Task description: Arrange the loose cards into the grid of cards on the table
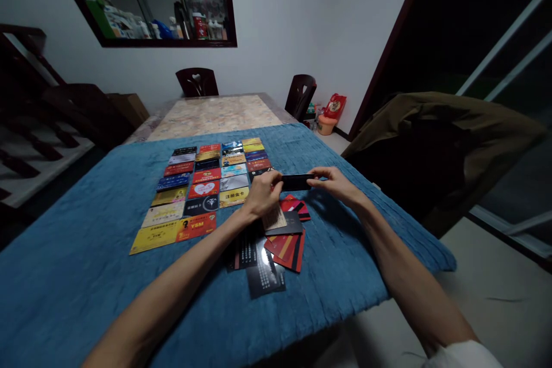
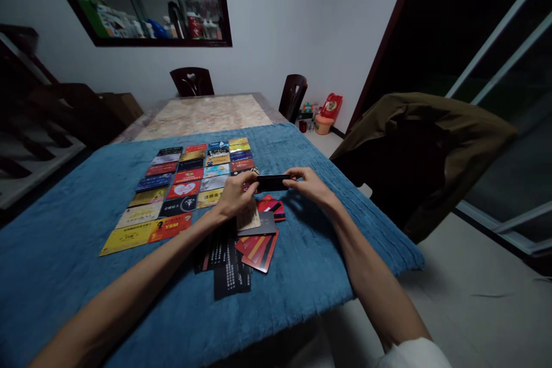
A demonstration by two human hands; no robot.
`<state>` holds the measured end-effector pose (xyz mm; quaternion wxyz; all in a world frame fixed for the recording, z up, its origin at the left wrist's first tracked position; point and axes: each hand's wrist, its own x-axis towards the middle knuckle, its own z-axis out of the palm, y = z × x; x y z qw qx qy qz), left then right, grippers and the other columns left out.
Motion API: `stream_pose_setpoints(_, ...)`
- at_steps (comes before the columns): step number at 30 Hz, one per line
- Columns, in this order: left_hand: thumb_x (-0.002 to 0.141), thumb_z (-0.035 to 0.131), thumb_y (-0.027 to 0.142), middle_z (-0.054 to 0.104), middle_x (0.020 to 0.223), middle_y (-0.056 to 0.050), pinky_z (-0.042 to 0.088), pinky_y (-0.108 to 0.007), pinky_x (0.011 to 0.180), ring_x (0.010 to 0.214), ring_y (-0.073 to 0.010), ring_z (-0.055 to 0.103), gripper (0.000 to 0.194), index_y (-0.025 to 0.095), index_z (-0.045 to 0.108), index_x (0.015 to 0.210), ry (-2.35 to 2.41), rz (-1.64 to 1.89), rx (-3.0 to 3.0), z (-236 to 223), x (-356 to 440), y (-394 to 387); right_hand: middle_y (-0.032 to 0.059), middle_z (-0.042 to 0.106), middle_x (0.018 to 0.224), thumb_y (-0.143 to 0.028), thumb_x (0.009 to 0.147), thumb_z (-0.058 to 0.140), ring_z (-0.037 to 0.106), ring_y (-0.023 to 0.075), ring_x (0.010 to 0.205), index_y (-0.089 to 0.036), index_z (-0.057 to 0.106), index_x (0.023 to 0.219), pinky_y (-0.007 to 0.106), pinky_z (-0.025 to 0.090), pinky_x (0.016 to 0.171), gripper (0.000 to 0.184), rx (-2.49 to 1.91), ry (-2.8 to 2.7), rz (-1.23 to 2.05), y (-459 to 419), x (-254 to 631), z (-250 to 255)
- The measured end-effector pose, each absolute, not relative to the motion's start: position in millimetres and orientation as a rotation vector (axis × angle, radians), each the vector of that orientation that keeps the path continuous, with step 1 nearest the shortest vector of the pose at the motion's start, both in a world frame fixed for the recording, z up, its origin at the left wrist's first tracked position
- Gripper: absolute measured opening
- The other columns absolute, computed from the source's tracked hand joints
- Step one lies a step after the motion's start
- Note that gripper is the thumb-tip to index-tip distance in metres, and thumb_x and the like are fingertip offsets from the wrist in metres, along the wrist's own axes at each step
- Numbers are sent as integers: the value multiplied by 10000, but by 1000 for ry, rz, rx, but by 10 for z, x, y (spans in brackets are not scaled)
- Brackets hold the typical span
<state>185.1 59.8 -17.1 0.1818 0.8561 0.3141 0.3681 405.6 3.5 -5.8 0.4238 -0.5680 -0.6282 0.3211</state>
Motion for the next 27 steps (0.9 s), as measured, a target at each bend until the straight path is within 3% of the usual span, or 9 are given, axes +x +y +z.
stream_pose_setpoints(7,849,544,96,692,867,-35,513,-312,799,806,-178,656,174,171,626,982,893,1006,2474,-217,1858,571,7,631,706,-352,654,672,533,166,679,-188,698,772,290,406,655,204,-1442,-1646,898,62,4071,-112)
stream_pose_setpoints(15,847,509,65,672,891,-61,504,-360,853,850,-209,636,333,151,599,1156,888,920,2603,-202,1866,497,19,677,724,-269,699,635,586,207,727,-208,714,744,320,425,703,109,-1483,-1779,666,76,4099,-163)
stream_pose_setpoints(27,840,474,47,672,910,-54,494,-354,830,871,-214,610,391,185,593,1186,888,868,2721,-171,1849,468,54,718,888,-306,759,634,655,264,852,-237,670,883,389,477,819,147,-1452,-1811,485,64,4067,-202)
